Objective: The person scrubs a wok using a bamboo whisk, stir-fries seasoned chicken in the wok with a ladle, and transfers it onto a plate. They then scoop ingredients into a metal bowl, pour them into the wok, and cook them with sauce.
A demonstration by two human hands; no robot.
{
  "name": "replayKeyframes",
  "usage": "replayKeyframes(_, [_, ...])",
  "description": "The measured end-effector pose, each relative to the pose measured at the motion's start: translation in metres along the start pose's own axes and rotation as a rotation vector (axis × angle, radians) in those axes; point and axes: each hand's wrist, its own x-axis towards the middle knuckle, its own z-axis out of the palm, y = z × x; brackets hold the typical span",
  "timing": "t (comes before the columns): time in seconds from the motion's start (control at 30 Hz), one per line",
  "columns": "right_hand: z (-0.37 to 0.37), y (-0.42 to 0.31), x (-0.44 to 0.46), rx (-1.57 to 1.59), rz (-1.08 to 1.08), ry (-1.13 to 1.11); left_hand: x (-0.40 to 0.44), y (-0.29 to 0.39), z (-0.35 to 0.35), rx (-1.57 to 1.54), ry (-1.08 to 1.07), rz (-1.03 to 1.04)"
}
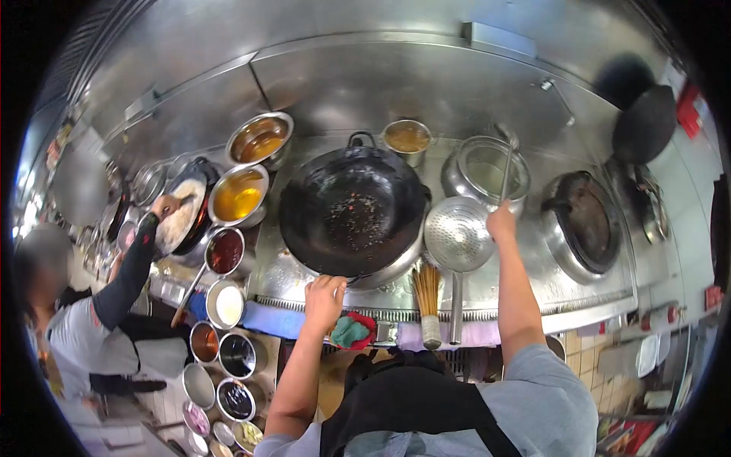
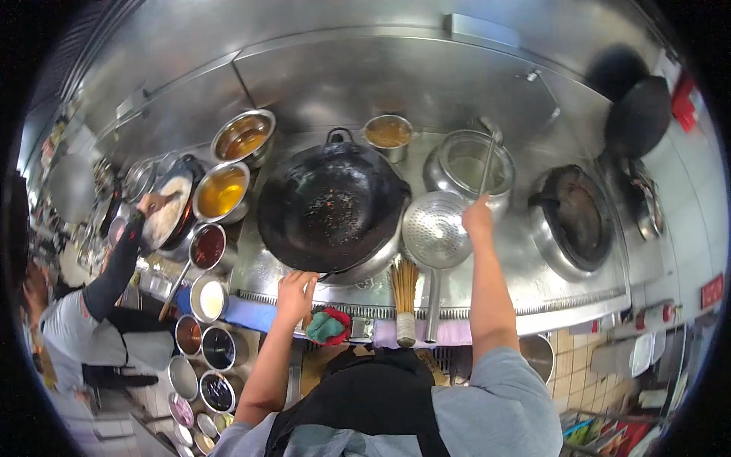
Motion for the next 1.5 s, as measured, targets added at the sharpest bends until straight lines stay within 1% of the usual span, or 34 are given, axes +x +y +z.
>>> replayKeyframes(0.03, [-0.001, 0.002, 0.003, 0.124, 0.119, -0.11, 0.004, -0.006, 0.004, -0.103, -0.125, -0.012])
replayKeyframes(0.07, [-0.008, 0.002, 0.009, 0.297, 0.262, -0.26, 0.005, -0.01, 0.009, -0.112, -0.13, 0.007])
replayKeyframes(0.1, [-0.018, 0.001, 0.016, 0.445, 0.357, -0.385, 0.006, -0.013, 0.01, -0.145, -0.134, 0.02])
replayKeyframes(0.13, [-0.029, 0.0, 0.019, 0.45, 0.356, -0.372, 0.007, -0.016, 0.011, -0.178, -0.139, 0.029])
replayKeyframes(0.2, [-0.06, -0.01, 0.026, 2.013, 0.754, -0.569, 0.009, -0.019, 0.011, -0.193, -0.144, 0.03])
replayKeyframes(0.23, [-0.07, -0.03, 0.008, 2.046, 0.696, -0.484, 0.008, -0.019, 0.01, -0.188, -0.154, 0.033])
replayKeyframes(0.27, [-0.079, -0.055, -0.012, 2.073, 0.638, -0.406, 0.008, -0.02, 0.01, -0.182, -0.161, 0.032])
replayKeyframes(0.3, [-0.08, -0.062, -0.022, 2.089, 0.635, -0.412, 0.009, -0.022, 0.012, -0.176, -0.175, 0.03])
replayKeyframes(0.43, [-0.096, -0.106, -0.097, 2.131, 0.636, -0.492, 0.006, -0.028, 0.019, -0.186, -0.142, 0.053])
replayKeyframes(0.5, [-0.1, -0.126, -0.137, 2.2, 0.646, -0.592, 0.007, -0.031, 0.024, -0.214, -0.124, 0.072])
replayKeyframes(0.53, [-0.104, -0.136, -0.157, 2.2, 0.636, -0.583, 0.007, -0.033, 0.023, -0.222, -0.124, 0.08])
replayKeyframes(0.6, [-0.108, -0.157, -0.198, 2.243, 0.693, -0.6, 0.007, -0.033, 0.023, -0.205, -0.117, 0.092])
replayKeyframes(0.63, [-0.11, -0.166, -0.219, 2.26, 0.625, -0.614, 0.007, -0.038, 0.03, -0.175, -0.091, 0.128])
replayKeyframes(0.67, [-0.112, -0.171, -0.236, 2.261, 0.626, -0.598, 0.006, -0.037, 0.029, -0.181, -0.101, 0.133])
replayKeyframes(0.73, [-0.114, -0.175, -0.263, 2.359, 0.658, -0.687, 0.006, -0.033, 0.025, -0.21, -0.097, 0.096])
replayKeyframes(0.8, [-0.112, -0.17, -0.282, 2.34, 0.66, -0.699, 0.008, -0.031, 0.023, -0.23, -0.082, 0.108])
replayKeyframes(0.9, [-0.108, -0.155, -0.308, 2.135, 0.738, -0.866, 0.007, -0.035, 0.025, -0.249, -0.077, 0.128])
replayKeyframes(0.93, [-0.105, -0.147, -0.319, 2.135, 0.742, -0.864, 0.007, -0.035, 0.026, -0.253, -0.074, 0.134])
replayKeyframes(1.0, [-0.097, -0.133, -0.341, 1.905, 0.685, -0.932, 0.009, -0.036, 0.027, -0.255, -0.07, 0.135])
replayKeyframes(1.03, [-0.094, -0.128, -0.353, 1.901, 0.691, -0.935, 0.009, -0.036, 0.027, -0.268, -0.061, 0.146])
replayKeyframes(1.1, [-0.086, -0.125, -0.369, 1.696, 0.717, -0.988, 0.007, -0.036, 0.026, -0.275, -0.048, 0.146])
replayKeyframes(1.13, [-0.081, -0.123, -0.367, 1.691, 0.721, -0.999, 0.006, -0.036, 0.024, -0.256, -0.066, 0.135])
replayKeyframes(1.2, [-0.064, -0.116, -0.351, 1.801, 0.913, -1.083, 0.006, -0.036, 0.023, -0.233, -0.08, 0.118])
replayKeyframes(1.23, [-0.051, -0.116, -0.342, 1.907, 0.981, -1.083, 0.006, -0.037, 0.024, -0.244, -0.07, 0.132])
replayKeyframes(1.3, [0.007, -0.084, -0.326, 2.012, 0.923, -1.076, 0.005, -0.035, 0.024, -0.254, -0.06, 0.139])
replayKeyframes(1.33, [0.041, -0.061, -0.332, 1.751, 0.765, -1.058, 0.004, -0.033, 0.023, -0.264, -0.036, 0.142])
replayKeyframes(1.37, [0.037, -0.095, -0.356, 1.537, 0.93, -1.027, 0.006, -0.033, 0.022, -0.268, -0.007, 0.144])
replayKeyframes(1.4, [0.029, -0.126, -0.377, 1.443, 0.956, -0.941, 0.005, -0.035, 0.021, -0.257, 0.001, 0.136])
replayKeyframes(1.47, [0.021, -0.138, -0.375, 1.478, 1.064, -1.017, 0.005, -0.038, 0.021, -0.279, -0.196, 0.043])
replayKeyframes(1.5, [0.03, -0.119, -0.344, 1.41, 0.972, -1.136, 0.004, -0.036, 0.017, -0.274, -0.194, 0.039])
